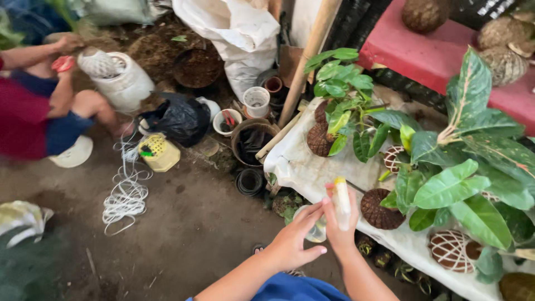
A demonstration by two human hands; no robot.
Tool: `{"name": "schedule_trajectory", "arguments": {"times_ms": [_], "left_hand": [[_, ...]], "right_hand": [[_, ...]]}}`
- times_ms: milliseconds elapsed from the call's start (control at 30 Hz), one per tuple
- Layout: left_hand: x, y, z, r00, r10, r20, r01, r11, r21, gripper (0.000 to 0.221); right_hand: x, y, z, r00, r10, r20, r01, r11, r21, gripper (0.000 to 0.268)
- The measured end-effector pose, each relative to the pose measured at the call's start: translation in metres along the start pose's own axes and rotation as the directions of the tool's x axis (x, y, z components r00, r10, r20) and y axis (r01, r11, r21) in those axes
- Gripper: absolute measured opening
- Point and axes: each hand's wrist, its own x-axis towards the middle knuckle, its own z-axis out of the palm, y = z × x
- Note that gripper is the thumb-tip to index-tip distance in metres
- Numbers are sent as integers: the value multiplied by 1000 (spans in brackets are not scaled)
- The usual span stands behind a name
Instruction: The person sprays water on a row of potted plants using a handheld spray bottle. They move along the shelf, misting the leaves of each plant in sequence.
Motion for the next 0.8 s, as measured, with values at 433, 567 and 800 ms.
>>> {"name": "schedule_trajectory", "arguments": {"times_ms": [433, 567, 800], "left_hand": [[53, -27, -42, 957, 3, 291, 32, 993, -115, 92], [54, -45, -66, 927, 71, 368, -36, 994, -102, 93], [54, -69, -116, 846, 110, 523, -62, 992, -108, 92]], "right_hand": [[26, 8, 13, 964, -26, -265, 6, 997, -77, 17], [18, 8, 39, 926, 27, -376, -87, 986, -142, 20], [9, 11, 88, 839, 52, -542, -142, 982, -125, 19]]}}
